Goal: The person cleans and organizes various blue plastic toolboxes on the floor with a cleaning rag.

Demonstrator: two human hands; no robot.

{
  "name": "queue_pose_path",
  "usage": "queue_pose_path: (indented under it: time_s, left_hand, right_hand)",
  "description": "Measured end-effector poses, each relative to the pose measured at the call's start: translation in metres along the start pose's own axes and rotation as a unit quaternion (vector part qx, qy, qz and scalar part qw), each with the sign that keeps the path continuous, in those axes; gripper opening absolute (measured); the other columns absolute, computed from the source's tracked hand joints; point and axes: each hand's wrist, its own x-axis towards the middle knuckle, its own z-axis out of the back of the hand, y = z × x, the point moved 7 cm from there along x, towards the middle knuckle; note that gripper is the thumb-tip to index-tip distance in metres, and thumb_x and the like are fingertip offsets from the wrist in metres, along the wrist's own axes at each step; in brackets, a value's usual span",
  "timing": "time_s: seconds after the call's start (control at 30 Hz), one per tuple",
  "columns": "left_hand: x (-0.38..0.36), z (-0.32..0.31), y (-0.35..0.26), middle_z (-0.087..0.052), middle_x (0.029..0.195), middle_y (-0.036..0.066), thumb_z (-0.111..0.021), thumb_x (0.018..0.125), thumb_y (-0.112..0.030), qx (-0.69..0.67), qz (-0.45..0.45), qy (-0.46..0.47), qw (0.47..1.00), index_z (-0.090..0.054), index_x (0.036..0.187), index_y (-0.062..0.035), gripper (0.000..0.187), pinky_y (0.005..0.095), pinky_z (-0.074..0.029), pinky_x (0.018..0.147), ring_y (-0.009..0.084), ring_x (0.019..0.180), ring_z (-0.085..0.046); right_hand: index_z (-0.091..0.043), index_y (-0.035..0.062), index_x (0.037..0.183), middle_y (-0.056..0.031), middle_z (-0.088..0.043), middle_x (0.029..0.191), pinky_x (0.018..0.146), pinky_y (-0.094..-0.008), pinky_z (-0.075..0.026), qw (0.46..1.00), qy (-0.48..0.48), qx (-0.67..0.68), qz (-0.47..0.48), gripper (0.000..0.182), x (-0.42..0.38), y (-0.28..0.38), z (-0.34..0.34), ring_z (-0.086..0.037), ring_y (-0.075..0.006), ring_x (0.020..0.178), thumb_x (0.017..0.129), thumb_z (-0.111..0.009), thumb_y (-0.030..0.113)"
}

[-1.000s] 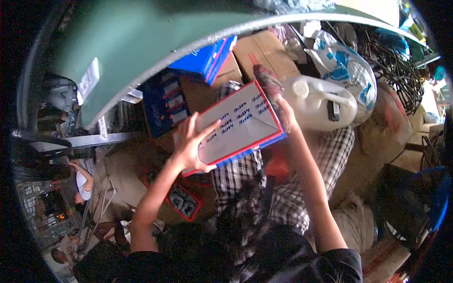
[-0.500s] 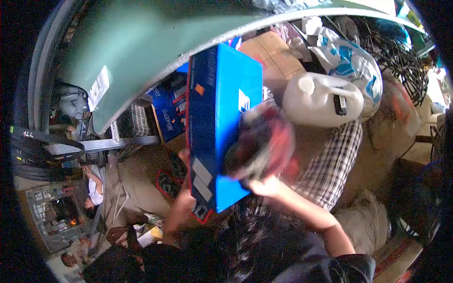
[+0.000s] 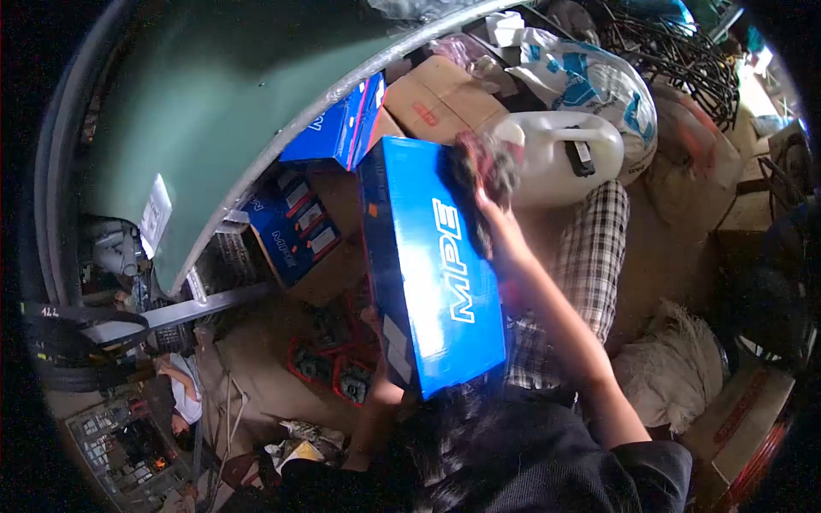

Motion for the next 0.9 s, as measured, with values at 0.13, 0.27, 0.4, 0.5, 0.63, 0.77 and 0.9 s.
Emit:
queue_pose_path:
  time_s: [0.13, 0.27, 0.4, 0.5, 0.63, 0.77, 0.9]
  left_hand:
    - [0.012, 0.001, -0.007, -0.036, 0.131, 0.012, -0.067, 0.062, -0.048, 0.032, 0.034, 0.005, 0.999, -0.028, 0.133, -0.0037, 0.093, 0.0386, -0.027, 0.100, 0.0247, 0.121, -0.034]
    - [0.037, 0.010, -0.026, -0.037, 0.130, 0.012, -0.067, 0.062, -0.048, 0.097, 0.097, 0.035, 0.990, -0.028, 0.133, -0.0037, 0.092, 0.0383, -0.028, 0.099, 0.0243, 0.120, -0.035]
    - [0.065, 0.027, -0.027, -0.038, 0.130, 0.011, -0.067, 0.063, -0.048, 0.159, 0.122, 0.071, 0.977, -0.029, 0.133, -0.0036, 0.091, 0.0380, -0.029, 0.099, 0.0238, 0.120, -0.035]
    - [0.085, 0.054, 0.003, -0.049, 0.115, 0.009, -0.064, 0.071, -0.039, 0.192, 0.082, 0.099, 0.973, -0.035, 0.127, -0.0029, 0.073, 0.0360, -0.041, 0.087, 0.0217, 0.102, -0.050]
    - [0.062, 0.018, -0.017, -0.056, 0.099, 0.008, -0.060, 0.075, -0.033, 0.088, 0.118, 0.029, 0.989, -0.045, 0.117, -0.0041, 0.053, 0.0320, -0.048, 0.074, 0.0201, 0.085, -0.057]
    - [0.038, 0.010, -0.013, -0.059, 0.085, 0.006, -0.058, 0.075, -0.033, -0.107, 0.182, -0.079, 0.974, -0.054, 0.097, -0.0076, 0.034, 0.0321, -0.049, 0.068, 0.0178, 0.075, -0.058]
    - [0.046, -0.002, -0.008, -0.059, 0.092, 0.009, -0.059, 0.071, -0.039, -0.086, 0.263, -0.033, 0.960, -0.051, 0.109, -0.0058, 0.052, 0.0350, -0.049, 0.069, 0.0227, 0.080, -0.058]
  right_hand:
    - [-0.031, 0.0037, 0.130, -0.0047, -0.045, 0.122, 0.096, -0.0295, -0.031, 0.996, -0.014, 0.019, -0.082, 0.056, -0.052, -0.023, 0.005, -0.041, -0.0146, 0.111, 0.086, -0.055, 0.028]
    - [-0.035, 0.0023, 0.125, -0.0046, -0.046, 0.121, 0.096, -0.0291, -0.030, 0.995, -0.027, -0.060, -0.073, 0.050, -0.067, -0.028, 0.009, -0.040, -0.0143, 0.111, 0.085, -0.058, 0.023]
    - [-0.043, 0.0015, 0.122, -0.0097, -0.047, 0.122, 0.099, -0.0308, -0.028, 0.989, 0.059, -0.133, -0.038, 0.044, -0.073, -0.036, -0.005, -0.041, -0.0196, 0.114, 0.084, -0.058, 0.018]
    - [-0.026, 0.0001, 0.132, -0.0178, -0.036, 0.131, 0.102, -0.0336, -0.023, 0.942, 0.170, -0.284, 0.057, 0.061, -0.093, -0.029, -0.028, -0.035, -0.0248, 0.121, 0.081, -0.056, 0.013]
    - [-0.008, -0.0001, 0.137, -0.0215, -0.003, 0.143, 0.106, -0.0445, 0.000, 0.895, 0.296, -0.298, 0.149, 0.078, -0.125, -0.009, -0.051, 0.003, -0.0383, 0.132, 0.077, -0.056, 0.014]
    - [-0.011, -0.0007, 0.137, -0.0220, -0.016, 0.140, 0.107, -0.0408, -0.010, 0.954, 0.226, -0.172, -0.091, 0.074, -0.125, -0.054, -0.032, -0.013, -0.0283, 0.132, 0.080, -0.055, 0.016]
    - [-0.037, 0.0009, 0.126, -0.0156, -0.047, 0.116, 0.094, -0.0352, -0.034, 0.933, 0.170, -0.316, -0.011, 0.047, -0.038, -0.040, -0.030, -0.045, -0.0245, 0.108, 0.087, -0.044, 0.026]
